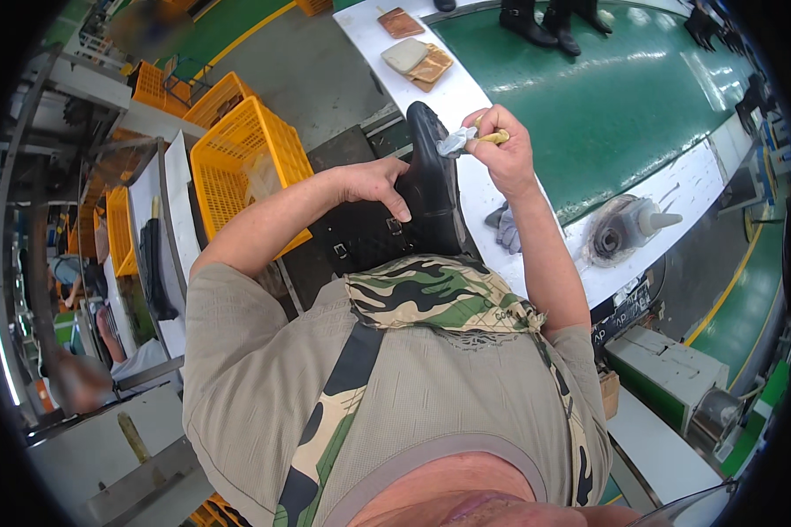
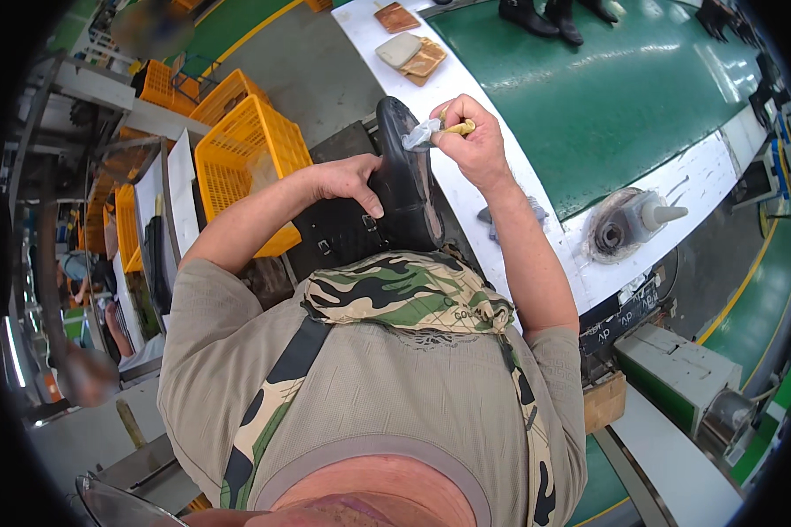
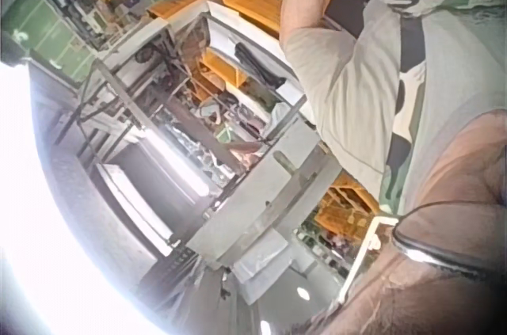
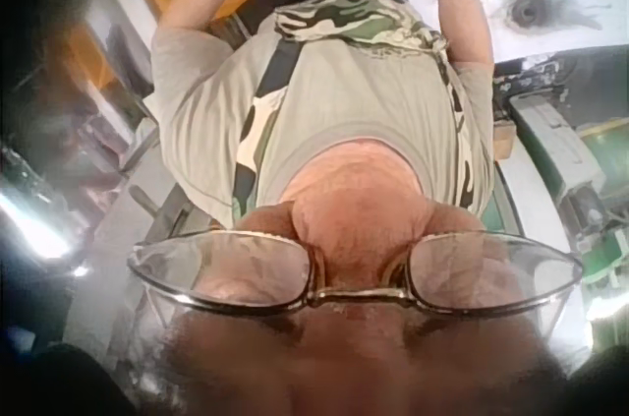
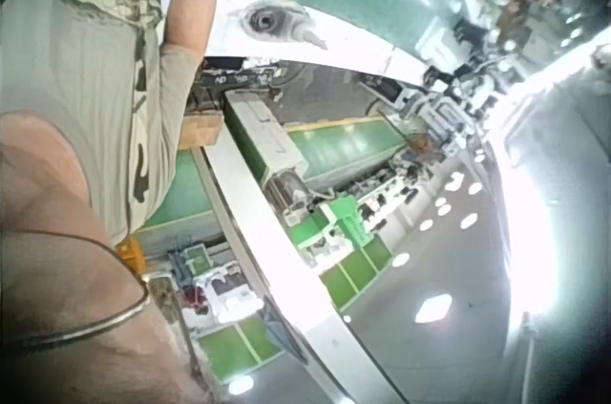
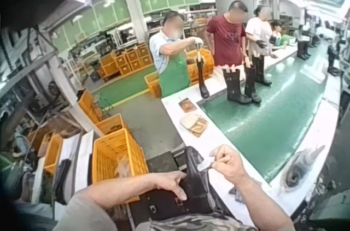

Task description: The recorder applies adhesive or glue to the bottom of black boots using a small brush at a footwear manufacturing assembly line.

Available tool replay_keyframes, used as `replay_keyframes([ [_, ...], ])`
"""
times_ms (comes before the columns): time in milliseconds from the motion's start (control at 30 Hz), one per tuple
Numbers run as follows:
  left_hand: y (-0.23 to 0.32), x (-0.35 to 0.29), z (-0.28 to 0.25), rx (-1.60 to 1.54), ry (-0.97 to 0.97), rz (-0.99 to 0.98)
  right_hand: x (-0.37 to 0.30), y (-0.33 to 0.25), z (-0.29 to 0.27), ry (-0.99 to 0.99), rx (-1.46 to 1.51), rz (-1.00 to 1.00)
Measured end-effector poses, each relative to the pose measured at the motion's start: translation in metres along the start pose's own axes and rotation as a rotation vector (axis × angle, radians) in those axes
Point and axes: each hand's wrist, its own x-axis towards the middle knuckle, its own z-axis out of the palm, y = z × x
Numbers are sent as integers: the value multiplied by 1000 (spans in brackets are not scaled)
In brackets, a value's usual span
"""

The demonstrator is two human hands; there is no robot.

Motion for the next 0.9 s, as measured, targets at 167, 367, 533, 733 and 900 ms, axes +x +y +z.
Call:
replay_keyframes([
  [167, -22, -27, -19, -159, 47, 3, -3, 19, 32, -71, 75, 108],
  [367, -49, -52, -44, -248, 107, 10, -9, 40, 63, -168, 69, 127],
  [533, -63, -65, -54, -284, 164, -1, -23, 51, 74, -178, 110, 204],
  [733, -65, -75, -59, -328, 201, 10, -44, 61, 73, -207, 132, 243],
  [900, -72, -82, -67, -281, 261, 7, -57, 75, 64, -177, 125, 248],
])
